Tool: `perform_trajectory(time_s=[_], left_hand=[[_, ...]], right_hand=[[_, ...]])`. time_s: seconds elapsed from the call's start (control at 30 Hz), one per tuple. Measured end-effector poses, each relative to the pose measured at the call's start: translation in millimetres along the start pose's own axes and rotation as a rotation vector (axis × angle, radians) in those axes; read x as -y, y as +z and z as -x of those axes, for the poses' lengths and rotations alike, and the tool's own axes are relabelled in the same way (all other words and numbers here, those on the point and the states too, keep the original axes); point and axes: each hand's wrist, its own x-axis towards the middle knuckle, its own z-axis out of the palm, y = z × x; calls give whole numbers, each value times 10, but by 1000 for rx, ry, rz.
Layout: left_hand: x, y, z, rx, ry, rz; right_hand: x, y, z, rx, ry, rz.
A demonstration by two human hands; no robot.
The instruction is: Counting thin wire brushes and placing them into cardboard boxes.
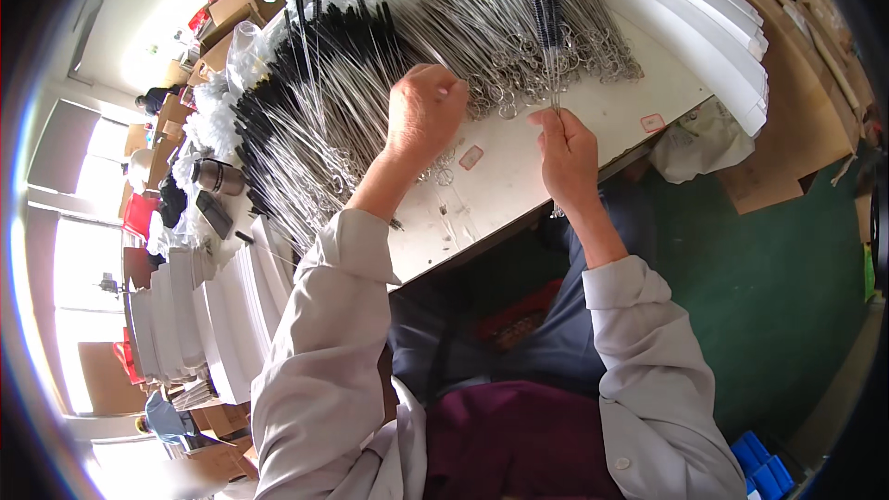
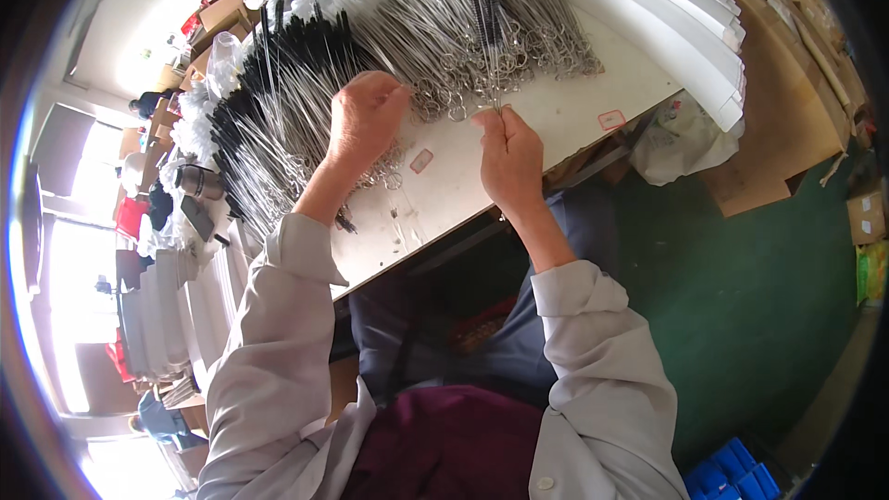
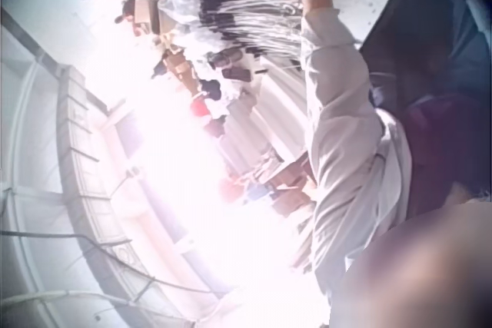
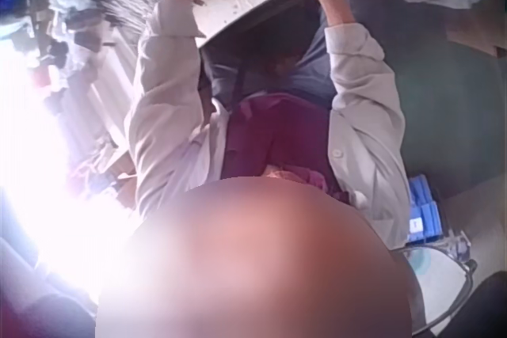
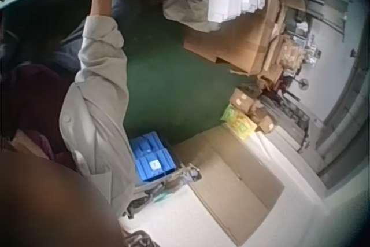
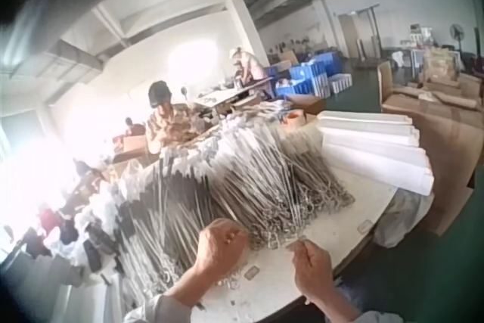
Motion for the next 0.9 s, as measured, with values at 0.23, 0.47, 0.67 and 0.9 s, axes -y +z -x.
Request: perform_trajectory(time_s=[0.23,0.47,0.67,0.9], left_hand=[[-164,-239,-93,-284,154,5],[-232,-447,-255,-235,-84,416],[-289,-597,-313,-219,-14,509],[-361,-955,-390,-269,56,573]], right_hand=[[25,11,-13,18,-1,59],[518,311,-406,286,245,-247],[334,706,-907,337,301,-463],[208,876,-963,298,271,-370]])
